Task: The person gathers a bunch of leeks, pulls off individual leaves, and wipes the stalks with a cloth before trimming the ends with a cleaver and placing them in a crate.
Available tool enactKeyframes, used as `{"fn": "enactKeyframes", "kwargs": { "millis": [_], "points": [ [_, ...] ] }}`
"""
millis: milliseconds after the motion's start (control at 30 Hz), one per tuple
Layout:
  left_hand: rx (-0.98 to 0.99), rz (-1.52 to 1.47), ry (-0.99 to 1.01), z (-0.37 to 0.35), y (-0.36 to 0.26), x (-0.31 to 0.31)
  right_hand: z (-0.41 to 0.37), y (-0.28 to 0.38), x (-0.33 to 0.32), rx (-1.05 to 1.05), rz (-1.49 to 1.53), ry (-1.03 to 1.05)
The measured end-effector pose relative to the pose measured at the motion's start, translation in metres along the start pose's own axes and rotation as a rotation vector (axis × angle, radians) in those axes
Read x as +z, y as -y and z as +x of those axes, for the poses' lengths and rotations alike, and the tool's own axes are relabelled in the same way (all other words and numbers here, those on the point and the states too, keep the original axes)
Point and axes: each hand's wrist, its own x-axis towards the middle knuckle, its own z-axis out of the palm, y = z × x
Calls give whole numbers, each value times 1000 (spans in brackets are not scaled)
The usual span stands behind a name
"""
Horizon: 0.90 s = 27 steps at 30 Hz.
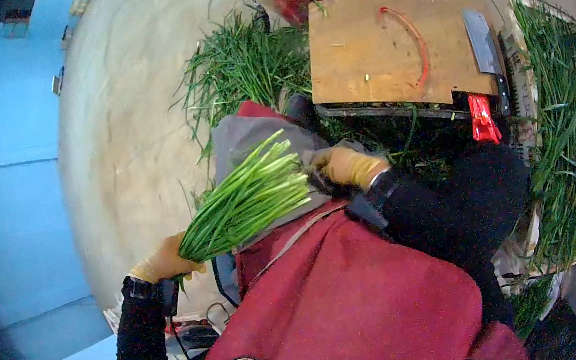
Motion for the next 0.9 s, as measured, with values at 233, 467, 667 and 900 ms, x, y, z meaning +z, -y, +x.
{"fn": "enactKeyframes", "kwargs": {
  "millis": [233,467,667,900],
  "points": [
    [17,-62,65,11,24,-7,-26,59,-61,-416,598,-90],
    [-5,-140,120,14,23,-2,19,31,19,-459,-94,-270],
    [24,-350,138,23,46,23,13,-55,4,47,279,-233],
    [130,-504,190,36,59,36,-49,60,-78,-391,988,-336]
  ]
}}
